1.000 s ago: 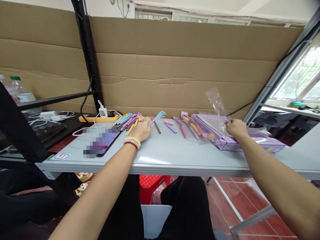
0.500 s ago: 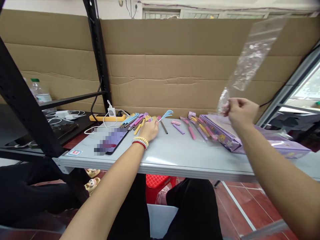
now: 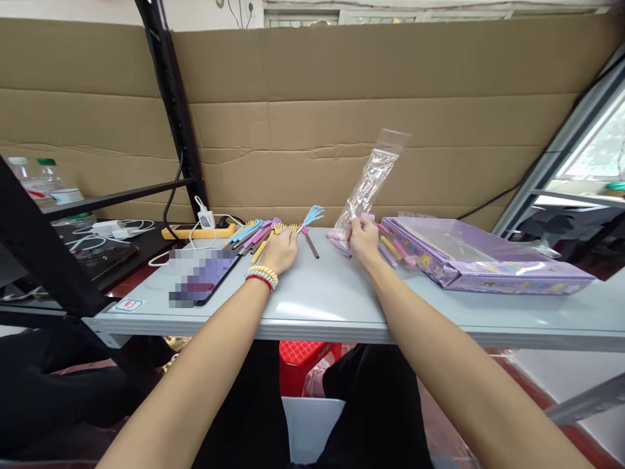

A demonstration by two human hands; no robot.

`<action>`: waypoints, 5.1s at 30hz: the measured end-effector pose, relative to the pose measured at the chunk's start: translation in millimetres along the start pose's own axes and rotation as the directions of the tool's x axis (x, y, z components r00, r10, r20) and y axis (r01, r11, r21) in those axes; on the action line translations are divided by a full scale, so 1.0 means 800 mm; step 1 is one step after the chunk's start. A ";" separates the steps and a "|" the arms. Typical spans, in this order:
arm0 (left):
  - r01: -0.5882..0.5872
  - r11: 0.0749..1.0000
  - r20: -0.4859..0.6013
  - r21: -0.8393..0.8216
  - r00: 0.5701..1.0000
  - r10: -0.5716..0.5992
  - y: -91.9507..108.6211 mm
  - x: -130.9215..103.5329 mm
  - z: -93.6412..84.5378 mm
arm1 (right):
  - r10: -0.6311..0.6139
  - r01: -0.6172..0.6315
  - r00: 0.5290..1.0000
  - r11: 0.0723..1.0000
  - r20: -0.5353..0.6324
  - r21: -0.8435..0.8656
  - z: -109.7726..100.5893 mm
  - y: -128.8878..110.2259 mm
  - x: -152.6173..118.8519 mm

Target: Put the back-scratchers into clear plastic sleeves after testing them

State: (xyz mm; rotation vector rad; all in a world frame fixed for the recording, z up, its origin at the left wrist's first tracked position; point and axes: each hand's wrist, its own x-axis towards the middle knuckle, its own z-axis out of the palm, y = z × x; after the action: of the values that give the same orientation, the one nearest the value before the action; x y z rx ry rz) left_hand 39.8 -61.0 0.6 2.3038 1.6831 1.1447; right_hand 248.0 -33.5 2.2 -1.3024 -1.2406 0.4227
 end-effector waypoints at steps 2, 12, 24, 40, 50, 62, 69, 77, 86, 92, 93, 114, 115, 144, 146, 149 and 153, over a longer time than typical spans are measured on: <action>-0.009 0.998 -0.017 -0.054 1.000 0.008 0.000 0.001 0.000 | 0.056 -0.056 0.998 0.998 -0.011 -0.030 -0.005 0.004 -0.002; -0.063 0.986 -0.014 -0.151 0.998 0.061 0.003 -0.001 -0.002 | 0.111 -0.004 0.974 0.880 0.198 -0.476 -0.008 0.003 -0.015; -0.208 0.978 0.135 -0.021 0.969 0.209 0.009 -0.009 -0.004 | -0.127 -0.073 0.872 0.921 0.473 0.383 0.002 -0.031 -0.037; -0.040 0.968 -0.326 0.248 0.938 0.122 -0.021 0.007 -0.035 | 0.234 0.034 0.928 0.721 -0.289 0.692 -0.065 -0.033 0.011; 0.076 0.994 -0.527 0.084 0.849 -0.020 -0.048 0.011 -0.042 | 0.558 0.108 0.551 0.689 -0.621 0.716 -0.135 -0.029 0.023; -0.030 0.863 -0.684 -0.504 0.625 -0.377 -0.042 0.020 -0.043 | 0.600 0.109 0.554 0.635 -0.577 0.765 -0.123 -0.029 0.021; -0.119 0.130 -0.174 -0.984 0.762 -0.624 -0.039 0.034 -0.048 | 0.573 0.101 0.587 0.649 -0.572 0.754 -0.121 -0.031 0.020; -0.049 0.009 -0.045 -0.999 0.813 -0.580 -0.037 0.030 -0.053 | 0.484 0.075 0.670 0.710 -0.562 0.700 -0.118 -0.020 0.027; -0.256 0.035 -0.217 -0.966 0.729 -0.649 -0.034 0.038 -0.068 | 0.444 0.104 0.671 0.736 -0.594 0.669 -0.116 -0.026 0.024; -0.237 0.052 -0.207 -0.970 0.699 -0.685 -0.041 0.035 -0.070 | 0.461 0.068 0.637 0.765 -0.618 0.640 -0.115 -0.023 0.024; -0.238 0.054 -0.204 -0.970 0.667 -0.717 -0.044 0.035 -0.070 | 0.463 0.059 0.631 0.771 -0.622 0.634 -0.115 -0.021 0.025; 0.054 -0.088 0.085 -0.995 0.915 -0.394 0.017 0.015 -0.011 | -0.104 -0.142 0.927 0.792 0.361 0.593 0.023 -0.049 -0.067; 0.070 -0.092 0.100 -0.993 0.919 -0.381 0.015 0.015 -0.012 | -0.117 -0.136 0.924 0.791 0.365 0.597 0.020 -0.049 -0.066; -0.254 -0.091 -0.134 -0.963 0.742 -0.657 -0.040 0.029 -0.090 | 0.436 0.093 0.803 0.581 -0.406 0.809 -0.109 -0.048 0.006; -0.230 -0.102 -0.113 -0.968 0.761 -0.639 -0.038 0.028 -0.086 | 0.365 0.091 0.856 0.591 -0.366 0.802 -0.100 -0.051 0.002; -0.164 -0.112 -0.070 -0.980 0.811 -0.581 -0.010 0.026 -0.063 | 0.204 0.051 0.954 0.609 -0.219 0.792 -0.062 -0.060 -0.014; -0.029 -0.182 0.076 -0.983 0.836 -0.544 0.062 0.020 -0.004 | 0.010 0.018 0.999 0.664 -0.033 0.748 0.000 -0.074 -0.042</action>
State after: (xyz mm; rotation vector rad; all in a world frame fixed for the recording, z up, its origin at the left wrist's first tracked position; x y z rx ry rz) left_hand 79.8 -68.5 33.8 0.5782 0.5286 1.8233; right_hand 213.7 -79.1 38.8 -0.5768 -0.8711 0.8078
